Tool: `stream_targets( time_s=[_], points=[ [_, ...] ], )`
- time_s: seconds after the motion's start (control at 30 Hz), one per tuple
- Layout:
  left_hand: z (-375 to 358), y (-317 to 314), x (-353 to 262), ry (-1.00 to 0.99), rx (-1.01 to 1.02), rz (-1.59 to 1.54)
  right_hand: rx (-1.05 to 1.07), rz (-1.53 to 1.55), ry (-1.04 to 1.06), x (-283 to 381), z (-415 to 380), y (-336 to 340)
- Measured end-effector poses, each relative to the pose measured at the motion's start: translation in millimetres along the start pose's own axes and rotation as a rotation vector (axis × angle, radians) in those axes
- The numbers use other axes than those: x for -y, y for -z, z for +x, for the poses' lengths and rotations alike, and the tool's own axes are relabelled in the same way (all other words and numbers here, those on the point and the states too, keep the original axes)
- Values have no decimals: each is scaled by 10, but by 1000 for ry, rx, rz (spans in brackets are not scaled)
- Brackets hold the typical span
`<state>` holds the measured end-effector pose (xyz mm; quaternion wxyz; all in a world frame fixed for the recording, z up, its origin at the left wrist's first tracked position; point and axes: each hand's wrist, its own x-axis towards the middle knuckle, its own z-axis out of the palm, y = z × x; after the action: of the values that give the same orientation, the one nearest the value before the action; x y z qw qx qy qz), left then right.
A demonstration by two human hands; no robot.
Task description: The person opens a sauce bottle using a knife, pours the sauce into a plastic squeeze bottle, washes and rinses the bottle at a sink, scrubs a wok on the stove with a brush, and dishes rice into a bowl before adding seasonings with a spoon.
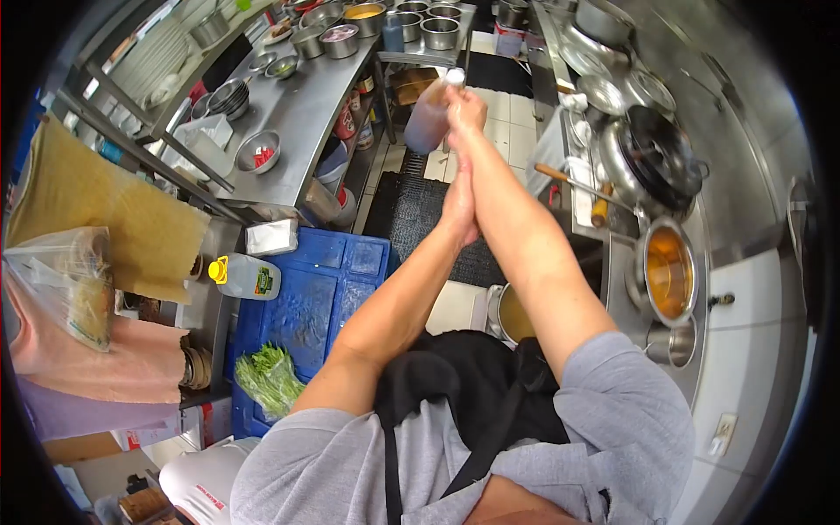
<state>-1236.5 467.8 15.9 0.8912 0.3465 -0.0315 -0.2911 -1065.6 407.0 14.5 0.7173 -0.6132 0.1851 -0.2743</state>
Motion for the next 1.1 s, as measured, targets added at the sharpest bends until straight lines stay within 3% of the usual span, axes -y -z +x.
stream_targets(
  time_s=[0.03, 0.07, 0.17, 0.2, 0.23, 0.37, 0.53, 0.63, 0.7, 0.73, 0.77, 0.8, 0.87, 0.9, 0.93, 0.97, 1.0, 1.1],
  points=[
    [8, -23, -115, -26, -110, 29, -11, -105, 85, 105, 159, -183],
    [64, 25, -247, -46, -80, 181, -26, -102, 103, 110, 394, -391],
    [291, 299, -795, 122, 212, 502, 23, -208, 89, 295, 931, -672],
    [370, 462, -933, 218, 316, 595, 46, -319, 226, 341, 1063, -676],
    [439, 604, -1045, 229, 335, 576, 73, -432, 356, 318, 1198, -664],
    [795, 1018, -1519, 199, 360, 297, 254, -403, 239, 309, 1730, -438],
    [1418, 1343, -1656, 220, 390, 262, 314, -403, 244, 162, 1980, 51],
    [1840, 1615, -1605, 242, 317, 313, 369, -391, 157, 9, 2163, 432],
    [2207, 2045, -1422, 331, 150, 504, 416, -376, 99, -148, 2356, 684],
    [2373, 2336, -1236, 355, -90, 721, 466, -472, 164, -254, 2501, 805],
    [2645, 2978, -951, 378, -149, 1124, 517, -565, 240, -297, 2654, 839],
    [2744, 3698, -605, 158, -139, 1438, 533, -524, 159, -220, 2685, 822],
    [2487, 4020, -613, 586, -198, 1071, 535, -590, 185, -324, 2961, 827],
    [2343, 4486, -468, 671, -200, 1063, 531, -615, 172, -355, 3103, 797],
    [2142, 4528, -438, 818, -494, 781, 527, -640, 160, -386, 3262, 745],
    [1958, 4373, -524, 868, -684, 933, 568, -691, 109, -421, 3453, 694],
    [1889, 4348, -598, 987, -727, 1020, 576, -683, 112, -456, 3649, 620],
    [1757, 4261, -751, 1001, -783, 995, 600, -761, 165, -582, 4052, 334]
  ],
)
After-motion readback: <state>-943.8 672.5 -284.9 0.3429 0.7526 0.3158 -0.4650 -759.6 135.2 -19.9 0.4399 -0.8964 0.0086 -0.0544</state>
